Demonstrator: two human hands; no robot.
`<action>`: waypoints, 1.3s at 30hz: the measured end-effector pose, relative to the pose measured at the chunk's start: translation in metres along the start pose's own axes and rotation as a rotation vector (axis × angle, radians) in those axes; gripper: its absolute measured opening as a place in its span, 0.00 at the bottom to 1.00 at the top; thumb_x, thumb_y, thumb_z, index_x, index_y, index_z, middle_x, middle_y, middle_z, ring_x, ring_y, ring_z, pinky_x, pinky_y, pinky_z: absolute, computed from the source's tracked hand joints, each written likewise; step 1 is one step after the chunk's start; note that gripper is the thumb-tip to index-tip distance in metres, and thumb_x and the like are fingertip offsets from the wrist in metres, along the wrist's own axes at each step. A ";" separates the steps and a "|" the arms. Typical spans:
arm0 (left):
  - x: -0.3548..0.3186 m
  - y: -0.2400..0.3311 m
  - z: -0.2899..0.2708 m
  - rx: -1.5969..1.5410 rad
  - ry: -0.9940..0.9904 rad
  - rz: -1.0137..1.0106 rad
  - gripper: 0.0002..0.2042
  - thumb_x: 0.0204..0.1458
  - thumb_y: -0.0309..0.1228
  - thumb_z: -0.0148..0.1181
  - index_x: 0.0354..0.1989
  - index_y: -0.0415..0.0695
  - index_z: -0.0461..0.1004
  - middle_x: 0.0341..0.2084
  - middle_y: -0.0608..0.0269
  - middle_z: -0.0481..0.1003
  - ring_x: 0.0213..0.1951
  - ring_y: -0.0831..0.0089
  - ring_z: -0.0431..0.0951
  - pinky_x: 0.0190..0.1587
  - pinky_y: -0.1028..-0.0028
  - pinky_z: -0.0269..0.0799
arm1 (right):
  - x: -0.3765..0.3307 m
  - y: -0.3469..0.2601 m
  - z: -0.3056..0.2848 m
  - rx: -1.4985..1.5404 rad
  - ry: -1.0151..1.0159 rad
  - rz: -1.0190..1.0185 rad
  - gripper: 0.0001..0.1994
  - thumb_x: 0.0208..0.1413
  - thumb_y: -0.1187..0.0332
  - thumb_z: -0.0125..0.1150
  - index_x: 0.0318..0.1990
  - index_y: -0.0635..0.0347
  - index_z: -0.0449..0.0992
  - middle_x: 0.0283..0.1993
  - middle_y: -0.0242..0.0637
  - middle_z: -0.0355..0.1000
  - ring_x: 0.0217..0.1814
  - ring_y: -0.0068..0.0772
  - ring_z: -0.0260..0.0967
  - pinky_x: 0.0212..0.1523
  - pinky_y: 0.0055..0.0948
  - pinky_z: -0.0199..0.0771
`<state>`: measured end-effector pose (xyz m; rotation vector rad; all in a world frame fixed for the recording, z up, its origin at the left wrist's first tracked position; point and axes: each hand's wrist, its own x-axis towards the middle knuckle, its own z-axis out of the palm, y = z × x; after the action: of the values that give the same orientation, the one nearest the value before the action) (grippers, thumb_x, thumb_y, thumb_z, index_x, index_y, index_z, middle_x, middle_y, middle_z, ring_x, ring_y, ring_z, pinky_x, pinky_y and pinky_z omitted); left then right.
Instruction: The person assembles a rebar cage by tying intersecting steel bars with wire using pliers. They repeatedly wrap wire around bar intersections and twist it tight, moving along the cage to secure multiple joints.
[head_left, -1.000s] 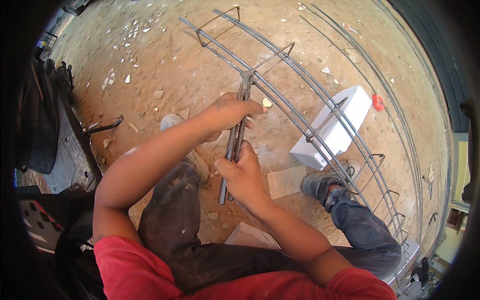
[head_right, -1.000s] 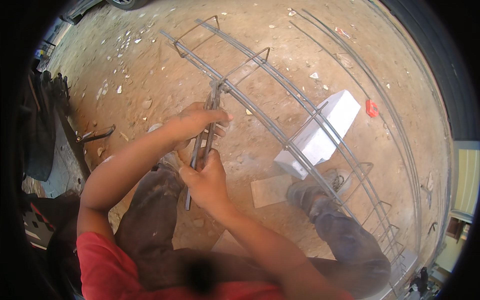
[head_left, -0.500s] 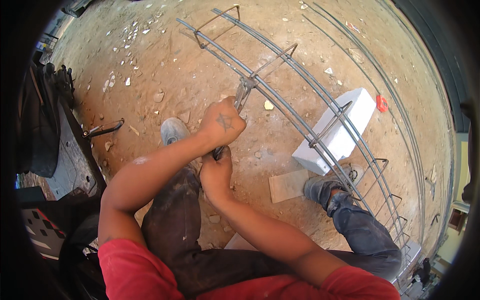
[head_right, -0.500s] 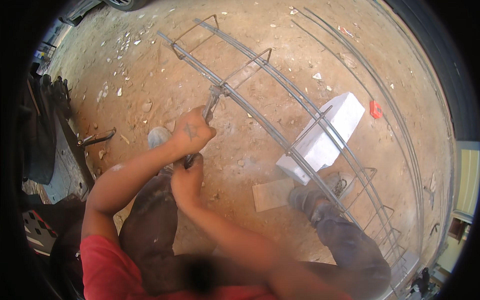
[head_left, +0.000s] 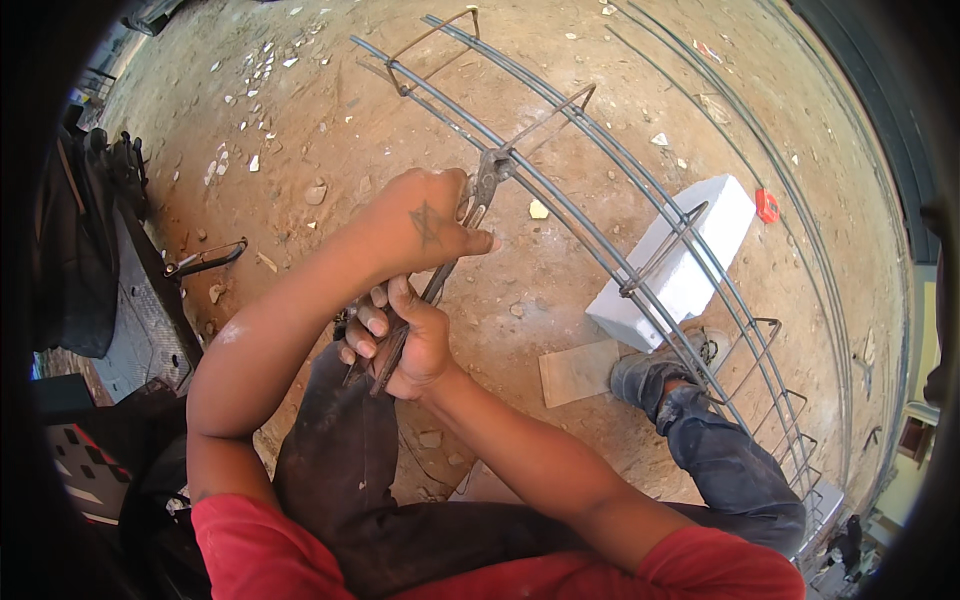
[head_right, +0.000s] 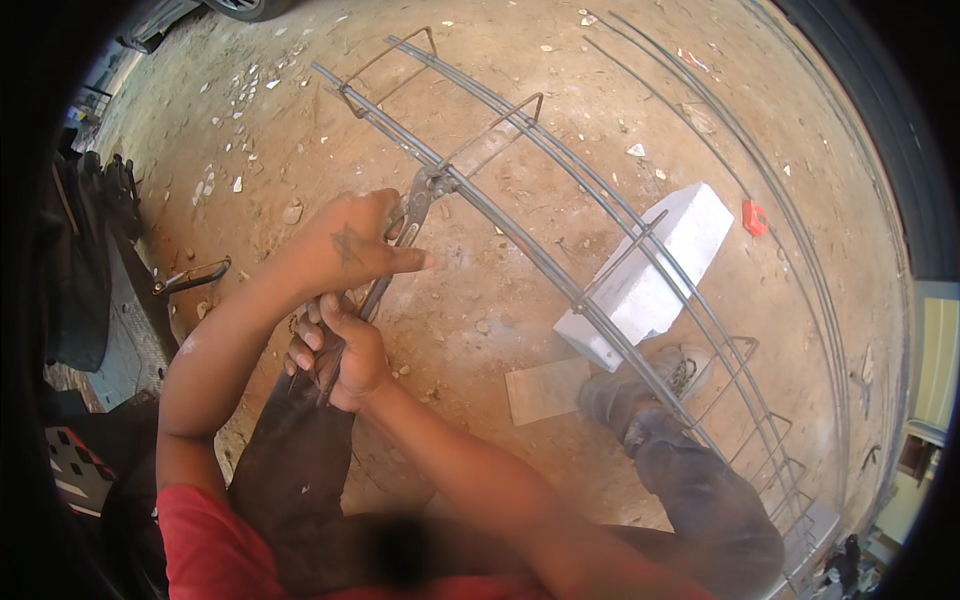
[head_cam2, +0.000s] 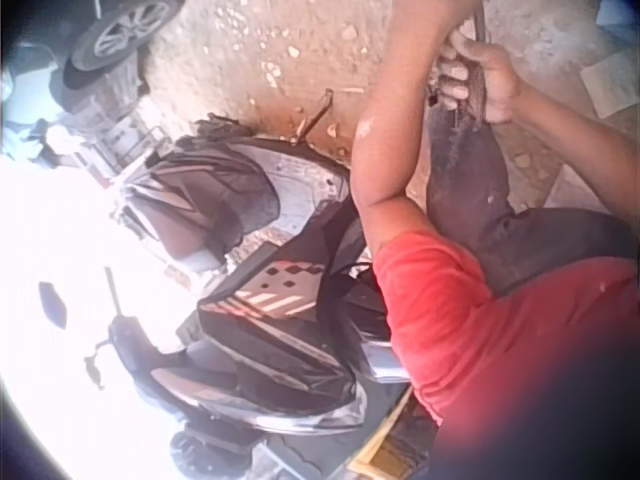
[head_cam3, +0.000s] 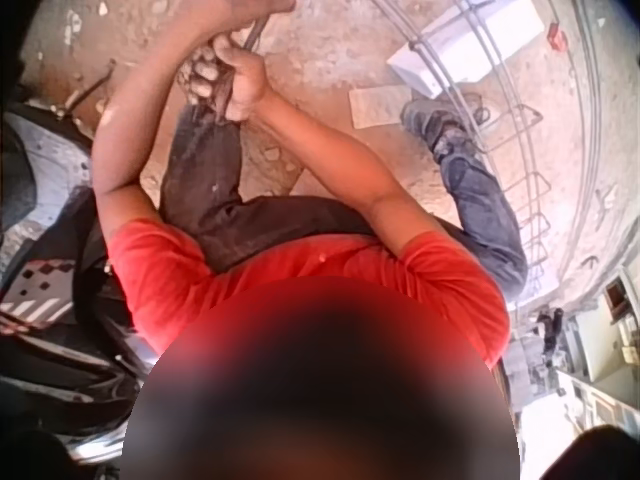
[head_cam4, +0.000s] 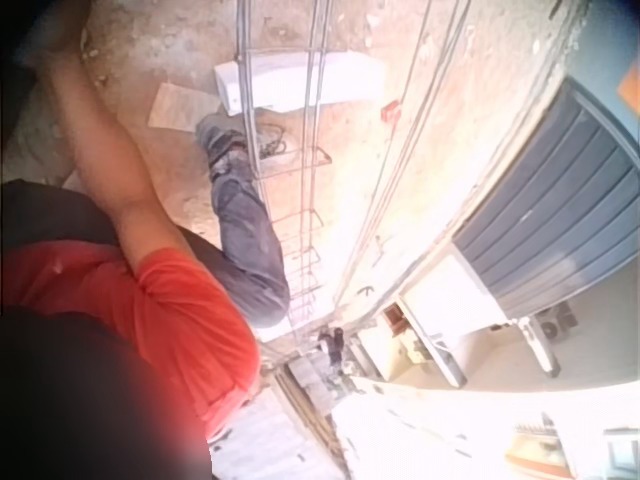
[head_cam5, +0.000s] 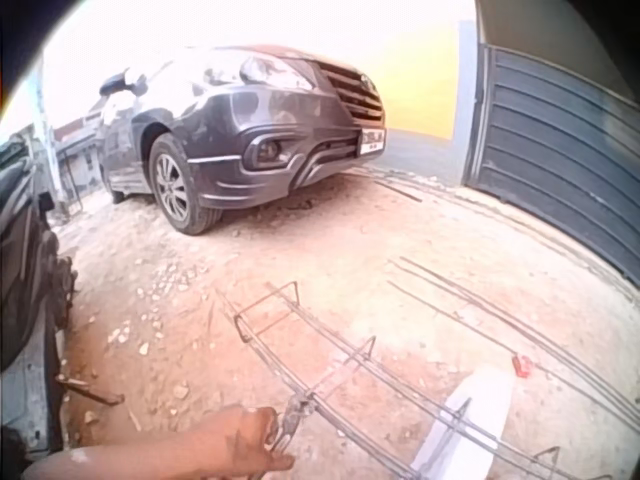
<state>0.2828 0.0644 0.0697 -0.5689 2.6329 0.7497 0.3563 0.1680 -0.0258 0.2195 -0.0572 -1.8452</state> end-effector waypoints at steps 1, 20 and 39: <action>0.000 0.000 -0.001 -0.022 -0.005 0.007 0.26 0.42 0.49 0.70 0.32 0.35 0.72 0.22 0.45 0.75 0.28 0.55 0.79 0.33 0.61 0.73 | -0.002 -0.001 0.001 0.054 -0.070 0.055 0.15 0.62 0.47 0.53 0.35 0.48 0.69 0.23 0.27 0.64 0.23 0.30 0.64 0.33 0.38 0.70; 0.012 -0.021 -0.012 -0.521 -0.123 -0.117 0.27 0.54 0.57 0.59 0.37 0.38 0.79 0.22 0.58 0.77 0.15 0.75 0.72 0.19 0.76 0.67 | -0.023 -0.043 0.023 -0.427 -0.015 0.120 0.43 0.62 0.34 0.33 0.70 0.65 0.50 0.70 0.50 0.55 0.69 0.48 0.58 0.59 0.43 0.68; 0.000 -0.017 0.019 -0.751 0.033 -0.175 0.24 0.58 0.53 0.55 0.30 0.39 0.76 0.18 0.66 0.71 0.13 0.79 0.66 0.15 0.78 0.61 | -0.030 -0.050 0.010 -0.250 -0.046 0.158 0.28 0.65 0.41 0.37 0.28 0.55 0.72 0.64 0.59 0.60 0.68 0.64 0.57 0.50 0.67 0.71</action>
<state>0.2947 0.0621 0.0476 -0.9851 2.2207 1.6812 0.3151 0.2101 -0.0195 -0.0025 0.1206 -1.6819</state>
